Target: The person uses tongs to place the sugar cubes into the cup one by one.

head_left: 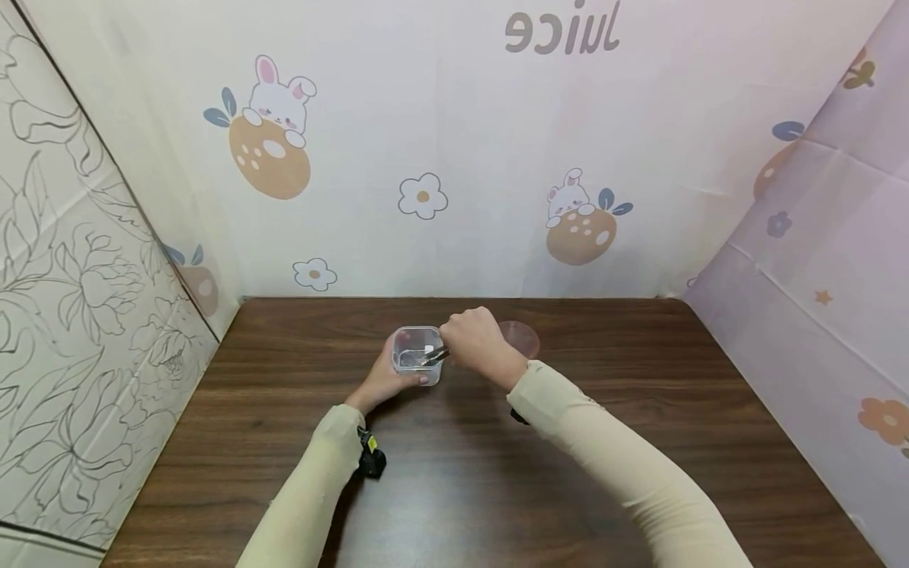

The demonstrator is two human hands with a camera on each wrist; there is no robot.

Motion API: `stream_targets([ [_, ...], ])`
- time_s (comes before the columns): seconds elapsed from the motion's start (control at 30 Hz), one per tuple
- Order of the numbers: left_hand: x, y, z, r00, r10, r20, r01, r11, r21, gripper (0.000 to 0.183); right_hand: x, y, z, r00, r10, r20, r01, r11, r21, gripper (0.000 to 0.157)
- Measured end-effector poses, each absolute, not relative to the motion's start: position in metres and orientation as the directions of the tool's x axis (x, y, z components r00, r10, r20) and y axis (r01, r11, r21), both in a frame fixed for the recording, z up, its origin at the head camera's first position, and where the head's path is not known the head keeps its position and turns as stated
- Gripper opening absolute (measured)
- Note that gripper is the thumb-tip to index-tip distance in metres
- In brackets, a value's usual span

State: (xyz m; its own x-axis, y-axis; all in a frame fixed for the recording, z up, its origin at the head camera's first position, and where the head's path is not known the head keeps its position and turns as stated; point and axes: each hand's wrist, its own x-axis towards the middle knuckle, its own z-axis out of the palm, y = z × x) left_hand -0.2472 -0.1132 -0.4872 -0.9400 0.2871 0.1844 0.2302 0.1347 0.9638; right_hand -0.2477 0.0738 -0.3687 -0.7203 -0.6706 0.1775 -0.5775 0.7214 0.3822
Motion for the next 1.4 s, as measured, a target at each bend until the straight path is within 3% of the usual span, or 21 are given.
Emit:
stream_targets([
  [0.27,-0.246,-0.113,-0.485,-0.942,0.29,0.168,0.221,0.16,0.962,0.096,-0.246,0.068,-0.372,-0.695,-0.692,0.197,-0.578,0.7,0.42,0.012],
  [0.57,-0.248,-0.114,-0.487,-0.935,0.295,0.196,0.242,0.13,0.961,0.095,-0.245,0.064,-0.372,-0.7,-0.695,0.166,-0.577,0.687,0.442,0.011],
  [1.07,-0.265,-0.115,-0.527,-0.915,0.25,0.317,0.356,0.129,0.926,0.098,-0.248,0.067,-0.374,-0.704,-0.688,0.176,-0.566,0.693,0.447,0.011],
  [1.4,-0.258,-0.113,-0.504,-0.942,0.257,0.218,0.259,0.139,0.956,0.097,-0.245,0.074,-0.364,-0.693,-0.688,0.215,-0.563,0.703,0.433,0.016],
])
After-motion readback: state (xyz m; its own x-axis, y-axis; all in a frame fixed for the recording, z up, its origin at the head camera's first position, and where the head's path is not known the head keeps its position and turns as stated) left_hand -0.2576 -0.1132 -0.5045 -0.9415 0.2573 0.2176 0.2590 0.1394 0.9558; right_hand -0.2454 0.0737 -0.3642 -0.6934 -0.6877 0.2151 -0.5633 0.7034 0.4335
